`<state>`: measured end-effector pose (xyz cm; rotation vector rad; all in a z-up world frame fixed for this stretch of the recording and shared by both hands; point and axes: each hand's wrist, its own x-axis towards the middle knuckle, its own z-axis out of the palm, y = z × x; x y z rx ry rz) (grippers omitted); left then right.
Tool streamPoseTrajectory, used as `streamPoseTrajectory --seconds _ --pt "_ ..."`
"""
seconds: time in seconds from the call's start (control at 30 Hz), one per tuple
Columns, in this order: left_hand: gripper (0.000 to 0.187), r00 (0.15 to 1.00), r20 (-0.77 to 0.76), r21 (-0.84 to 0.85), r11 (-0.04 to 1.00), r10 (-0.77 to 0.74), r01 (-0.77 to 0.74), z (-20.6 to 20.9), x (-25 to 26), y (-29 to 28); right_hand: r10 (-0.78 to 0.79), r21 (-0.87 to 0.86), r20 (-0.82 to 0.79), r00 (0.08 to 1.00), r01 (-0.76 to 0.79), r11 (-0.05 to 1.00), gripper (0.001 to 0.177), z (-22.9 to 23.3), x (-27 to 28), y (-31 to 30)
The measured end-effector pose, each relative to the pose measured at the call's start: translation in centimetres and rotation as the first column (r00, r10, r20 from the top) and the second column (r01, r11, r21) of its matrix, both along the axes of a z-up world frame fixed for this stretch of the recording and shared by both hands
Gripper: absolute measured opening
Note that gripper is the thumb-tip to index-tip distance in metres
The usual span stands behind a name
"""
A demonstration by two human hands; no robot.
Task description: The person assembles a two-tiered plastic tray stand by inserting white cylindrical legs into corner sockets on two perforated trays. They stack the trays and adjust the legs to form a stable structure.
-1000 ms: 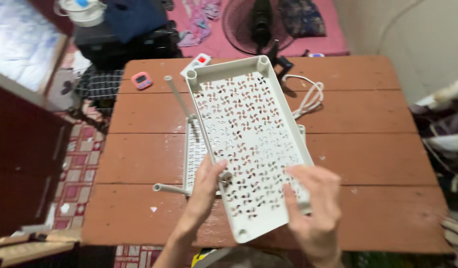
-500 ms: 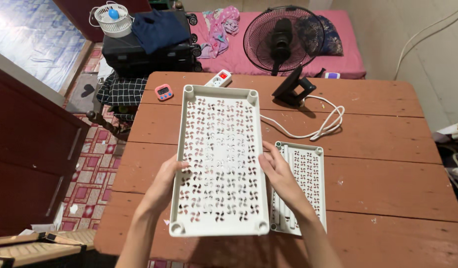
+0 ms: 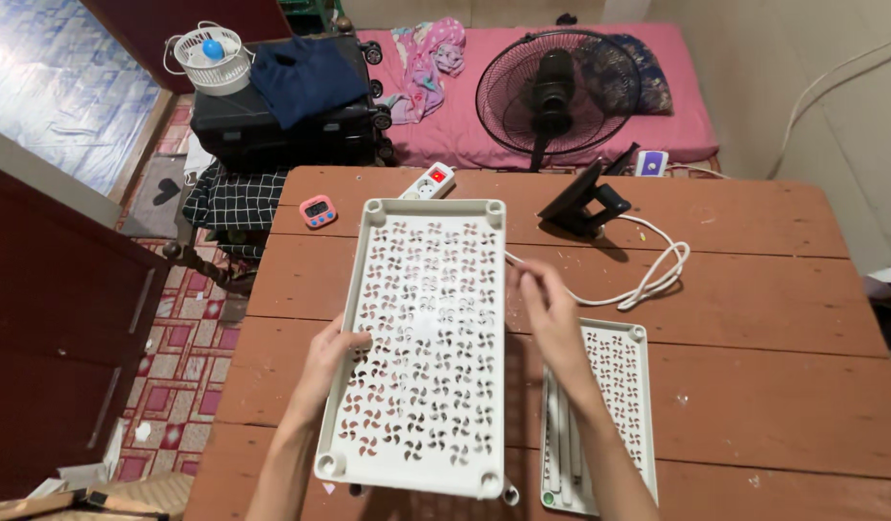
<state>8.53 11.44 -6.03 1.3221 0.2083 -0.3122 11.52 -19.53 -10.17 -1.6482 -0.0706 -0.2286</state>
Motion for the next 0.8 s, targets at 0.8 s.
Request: streamPoseTrajectory --seconds 0.8 --pt "0.040 0.998 -0.052 0.078 0.997 0.021 -0.017 -1.2 -0.2 0.7 0.428 0.471 0.041 0.903 -0.396 0.788 0.037 -6.0 11.0 -0.5"
